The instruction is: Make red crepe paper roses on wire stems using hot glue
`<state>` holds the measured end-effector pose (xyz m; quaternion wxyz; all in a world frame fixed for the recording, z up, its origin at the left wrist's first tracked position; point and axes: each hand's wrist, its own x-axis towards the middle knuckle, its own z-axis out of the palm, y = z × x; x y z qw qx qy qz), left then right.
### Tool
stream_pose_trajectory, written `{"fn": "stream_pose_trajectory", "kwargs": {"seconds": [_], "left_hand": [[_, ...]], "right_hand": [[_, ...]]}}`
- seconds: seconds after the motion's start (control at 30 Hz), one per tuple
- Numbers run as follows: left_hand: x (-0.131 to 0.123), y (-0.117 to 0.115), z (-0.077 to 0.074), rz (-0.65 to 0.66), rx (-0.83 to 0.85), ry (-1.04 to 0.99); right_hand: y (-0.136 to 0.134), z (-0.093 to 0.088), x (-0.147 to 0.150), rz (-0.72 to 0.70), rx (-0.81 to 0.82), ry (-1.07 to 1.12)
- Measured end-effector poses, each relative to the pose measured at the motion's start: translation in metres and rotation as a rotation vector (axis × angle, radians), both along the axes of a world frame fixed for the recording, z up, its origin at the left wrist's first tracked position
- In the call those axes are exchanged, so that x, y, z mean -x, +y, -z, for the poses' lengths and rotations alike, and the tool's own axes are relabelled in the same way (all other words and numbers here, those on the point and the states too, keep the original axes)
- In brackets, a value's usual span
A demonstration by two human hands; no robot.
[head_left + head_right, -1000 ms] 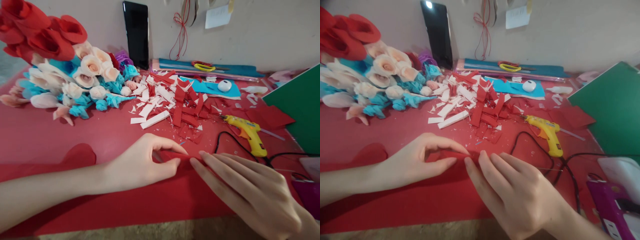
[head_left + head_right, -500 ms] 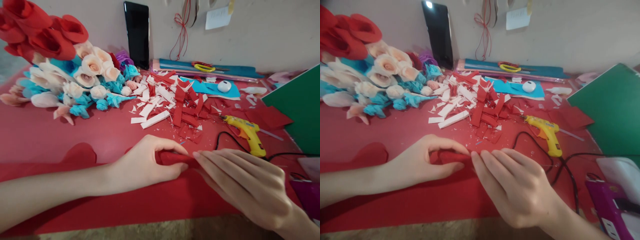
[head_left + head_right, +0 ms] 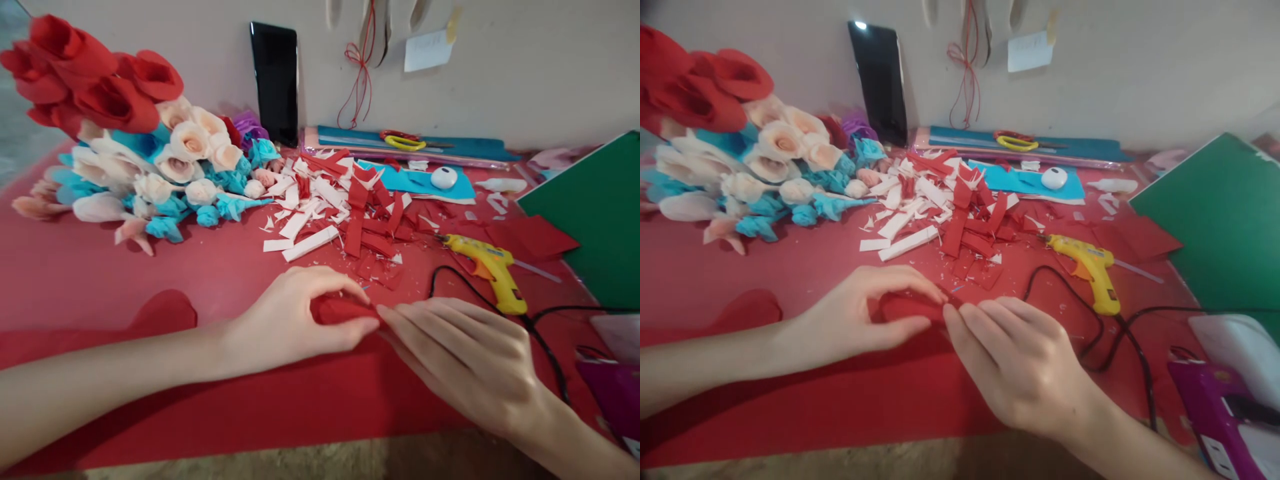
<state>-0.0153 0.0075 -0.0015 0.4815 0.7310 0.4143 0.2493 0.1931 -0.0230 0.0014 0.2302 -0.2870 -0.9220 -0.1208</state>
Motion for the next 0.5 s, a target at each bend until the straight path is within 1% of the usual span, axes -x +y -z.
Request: {"fn": "stream_pose_trajectory", "kwargs": {"seconds": [0.07,0.1,0.13,0.2,0.23,0.3,0.33,0.4,0.5], "left_hand": [[0.001,0.004,0.006,-0.059,0.114,-0.175],[0.001,0.006,0.01,-0.108,0.159,-0.297],[0.001,0.007,0.013,-0.15,0.206,-0.406],[-0.001,0.006,0.019,-0.216,0.279,-0.516],[-0.002,0.005,0.02,-0.224,0.312,-0.529],[-0.003,0.001,0.019,-0.155,0.354,-0.55],[-0.003,-0.001,0.017,-0.102,0.346,-0.552],[-0.003,-0.005,0.01,-0.026,0.251,-0.516],[0.0,-0.008,0.0,0.033,0.032,-0.41]], "right_hand": [[0.002,0.001,0.004,0.071,0.066,0.109],[0.002,0.0,0.006,0.105,0.119,0.183],[0.002,-0.001,0.008,0.137,0.188,0.263],[0.001,-0.004,0.014,0.195,0.379,0.414],[0.001,-0.005,0.016,0.22,0.493,0.486],[-0.001,-0.008,0.019,0.237,0.738,0.602],[-0.002,-0.009,0.02,0.226,0.848,0.646],[-0.002,-0.009,0.021,0.198,1.021,0.706],[0.0,-0.008,0.022,0.148,1.173,0.705]]}}
